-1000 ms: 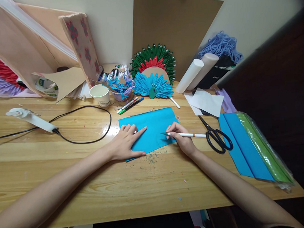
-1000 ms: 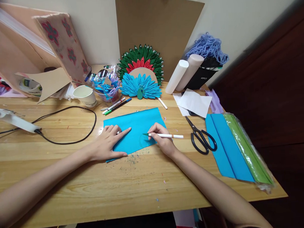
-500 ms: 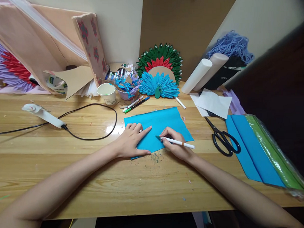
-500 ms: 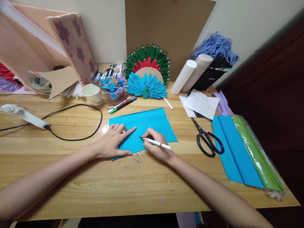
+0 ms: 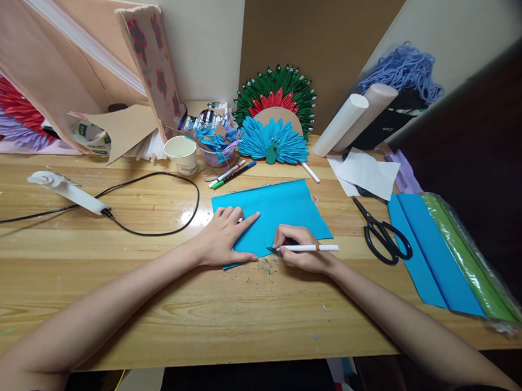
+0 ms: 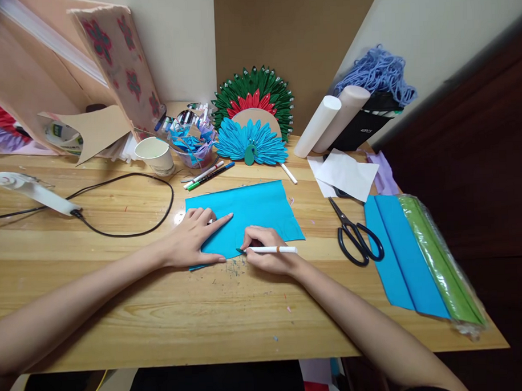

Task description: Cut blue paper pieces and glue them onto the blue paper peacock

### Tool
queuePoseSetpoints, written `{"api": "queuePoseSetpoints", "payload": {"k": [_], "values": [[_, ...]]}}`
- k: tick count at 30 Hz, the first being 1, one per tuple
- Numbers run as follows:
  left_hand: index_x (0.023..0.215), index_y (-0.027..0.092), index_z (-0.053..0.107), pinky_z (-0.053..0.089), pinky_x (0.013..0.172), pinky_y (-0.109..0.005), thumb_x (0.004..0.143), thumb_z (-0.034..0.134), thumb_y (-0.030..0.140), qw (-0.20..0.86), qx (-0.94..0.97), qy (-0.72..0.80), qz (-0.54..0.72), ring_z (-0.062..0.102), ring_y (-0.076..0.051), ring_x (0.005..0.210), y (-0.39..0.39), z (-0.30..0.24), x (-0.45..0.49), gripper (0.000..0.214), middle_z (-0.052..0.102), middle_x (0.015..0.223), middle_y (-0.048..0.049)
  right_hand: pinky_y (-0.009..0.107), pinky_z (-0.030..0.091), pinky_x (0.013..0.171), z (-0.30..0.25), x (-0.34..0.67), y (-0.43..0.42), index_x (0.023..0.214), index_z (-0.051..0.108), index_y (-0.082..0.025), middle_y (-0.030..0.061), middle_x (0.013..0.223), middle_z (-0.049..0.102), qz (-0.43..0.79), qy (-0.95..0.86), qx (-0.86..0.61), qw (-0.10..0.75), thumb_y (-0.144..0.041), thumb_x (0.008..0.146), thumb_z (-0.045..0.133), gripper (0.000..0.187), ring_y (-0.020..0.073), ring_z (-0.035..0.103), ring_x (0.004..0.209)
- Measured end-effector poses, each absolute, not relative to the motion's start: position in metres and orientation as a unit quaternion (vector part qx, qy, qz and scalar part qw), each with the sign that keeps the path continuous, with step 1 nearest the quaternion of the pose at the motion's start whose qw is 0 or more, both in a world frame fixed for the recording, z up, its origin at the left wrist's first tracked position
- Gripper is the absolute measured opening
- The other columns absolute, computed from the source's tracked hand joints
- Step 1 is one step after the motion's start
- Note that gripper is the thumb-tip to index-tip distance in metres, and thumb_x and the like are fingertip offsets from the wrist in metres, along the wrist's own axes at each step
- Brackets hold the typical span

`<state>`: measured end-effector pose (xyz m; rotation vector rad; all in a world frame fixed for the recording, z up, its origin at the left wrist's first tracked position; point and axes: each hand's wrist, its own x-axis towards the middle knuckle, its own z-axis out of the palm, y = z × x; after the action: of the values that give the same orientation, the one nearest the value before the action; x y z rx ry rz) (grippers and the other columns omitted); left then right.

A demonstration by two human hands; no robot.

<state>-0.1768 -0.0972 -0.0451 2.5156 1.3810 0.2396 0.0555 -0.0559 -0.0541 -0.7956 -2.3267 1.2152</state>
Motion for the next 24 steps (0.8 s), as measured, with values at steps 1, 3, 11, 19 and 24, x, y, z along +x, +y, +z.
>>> {"api": "queuePoseSetpoints", "payload": {"k": [1,3,11,19,24], "values": [[0.143,0.02,0.024,0.029,0.084,-0.04,0.072,0.035,0.077,0.131,0.866,0.476,0.083,0.04,-0.025,0.092,-0.0972,-0.0452,-0.1768,0.092,0.046,0.106,-0.0106,0.025,0.036,0.057,-0.0544,0.0567,-0.0552,0.065,0.051,-0.018,0.0008,0.067,0.056,0.442,-0.831,-0.277,0.193,-0.01,0.068,0.05,0.009,0.0136,0.05,0.062],[0.142,0.02,0.025,0.029,0.083,-0.039,0.072,0.035,0.077,0.132,0.865,0.477,0.082,0.04,-0.025,0.092,-0.097,-0.0451,-0.1767,0.092,0.046,0.106,-0.0107,0.025,0.035,0.055,-0.0557,0.0587,-0.0537,0.064,0.051,-0.018,0.0006,0.065,0.055,0.468,-0.821,-0.268,0.187,-0.012,0.069,0.05,0.008,0.0133,0.049,0.06],[0.143,0.02,0.024,0.029,0.082,-0.038,0.072,0.035,0.077,0.125,0.868,0.473,0.082,0.04,-0.025,0.09,-0.0973,-0.044,-0.1762,0.091,0.047,0.105,-0.0105,0.027,0.04,0.063,-0.0546,0.0543,-0.0536,0.081,0.053,-0.019,0.0021,0.079,0.058,0.47,-0.754,-0.377,0.261,-0.023,0.082,0.05,0.005,0.0158,0.054,0.072],[0.142,0.02,0.025,0.029,0.083,-0.039,0.071,0.035,0.077,0.126,0.867,0.476,0.08,0.041,-0.025,0.091,-0.0974,-0.0433,-0.1762,0.092,0.047,0.106,-0.011,0.026,0.037,0.061,-0.0517,0.0508,-0.057,0.073,0.048,-0.019,0.0012,0.075,0.056,0.395,-0.803,-0.377,0.239,-0.014,0.074,0.048,0.005,0.015,0.05,0.068],[0.142,0.02,0.025,0.029,0.084,-0.039,0.072,0.035,0.076,0.127,0.867,0.475,0.082,0.041,-0.025,0.092,-0.0972,-0.0426,-0.1762,0.091,0.047,0.106,-0.0109,0.026,0.033,0.055,-0.0528,0.0546,-0.0558,0.066,0.044,-0.02,0.0,0.066,0.051,0.403,-0.803,-0.362,0.249,-0.012,0.07,0.045,0.009,0.0143,0.047,0.061]]}}
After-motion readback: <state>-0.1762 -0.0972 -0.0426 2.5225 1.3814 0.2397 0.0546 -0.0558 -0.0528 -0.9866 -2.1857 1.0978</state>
